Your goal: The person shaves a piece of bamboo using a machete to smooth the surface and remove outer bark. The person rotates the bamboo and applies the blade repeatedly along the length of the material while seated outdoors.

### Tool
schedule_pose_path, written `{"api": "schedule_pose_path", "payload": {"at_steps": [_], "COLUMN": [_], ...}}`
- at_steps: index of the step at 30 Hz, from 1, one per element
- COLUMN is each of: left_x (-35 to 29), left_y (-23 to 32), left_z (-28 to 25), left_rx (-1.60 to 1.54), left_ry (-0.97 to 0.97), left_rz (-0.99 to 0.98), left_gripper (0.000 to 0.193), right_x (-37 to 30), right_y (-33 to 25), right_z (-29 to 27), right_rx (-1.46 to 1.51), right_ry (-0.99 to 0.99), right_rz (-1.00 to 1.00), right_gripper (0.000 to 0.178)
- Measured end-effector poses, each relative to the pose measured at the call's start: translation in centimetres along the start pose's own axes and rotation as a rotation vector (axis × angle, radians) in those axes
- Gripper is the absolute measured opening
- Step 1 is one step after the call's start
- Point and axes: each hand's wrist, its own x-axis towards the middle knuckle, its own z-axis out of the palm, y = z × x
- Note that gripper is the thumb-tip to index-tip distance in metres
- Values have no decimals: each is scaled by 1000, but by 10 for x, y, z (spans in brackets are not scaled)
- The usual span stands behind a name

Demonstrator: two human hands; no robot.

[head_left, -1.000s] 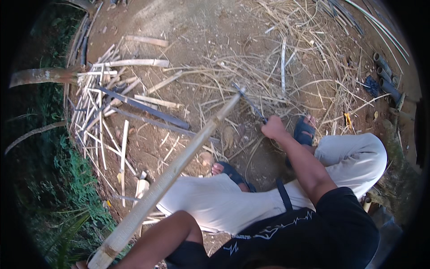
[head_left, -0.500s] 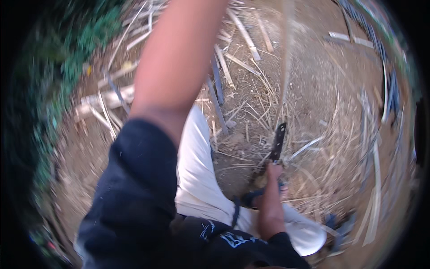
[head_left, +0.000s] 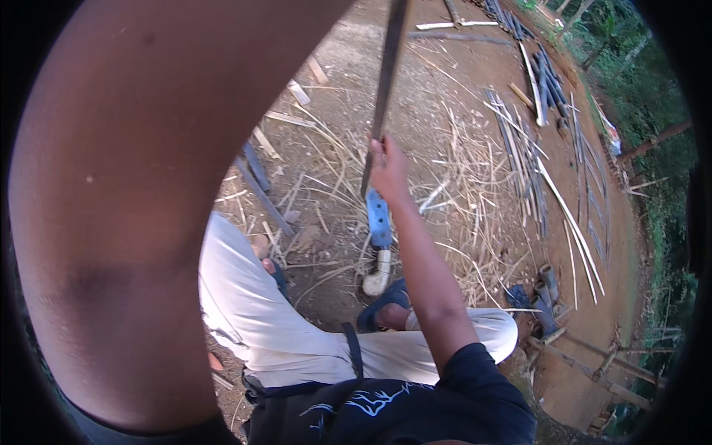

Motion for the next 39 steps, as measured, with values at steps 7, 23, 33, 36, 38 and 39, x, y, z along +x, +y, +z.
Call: {"api": "schedule_pose_path", "payload": {"at_steps": [7, 23, 33, 36, 38, 39], "left_x": [-74, -343, -394, -399, -396, -397], "left_y": [-30, -53, -70, -84, -73, -68], "left_z": [-100, -310, -313, -323, -323, -324], "left_rx": [124, -537, -199, -152, -184, -209], "left_ry": [-422, -939, -841, -794, -736, -755], "left_rz": [264, -1618, -1800, -1834, -1883, -1865], "left_gripper": [50, 38, 37, 36, 36, 36], "right_x": [7, 44, -144, -242, -266, -267], "right_y": [-75, -111, 116, 121, 109, 109], "right_z": [-34, -63, -3, 17, 11, 8], "right_rx": [427, 777, -261, -532, -630, -627], "right_ry": [-73, -152, -289, -533, -514, -466], "right_rz": [49, 452, 520, 905, 981, 995], "right_gripper": [23, 31, 55, 61, 64, 65]}}
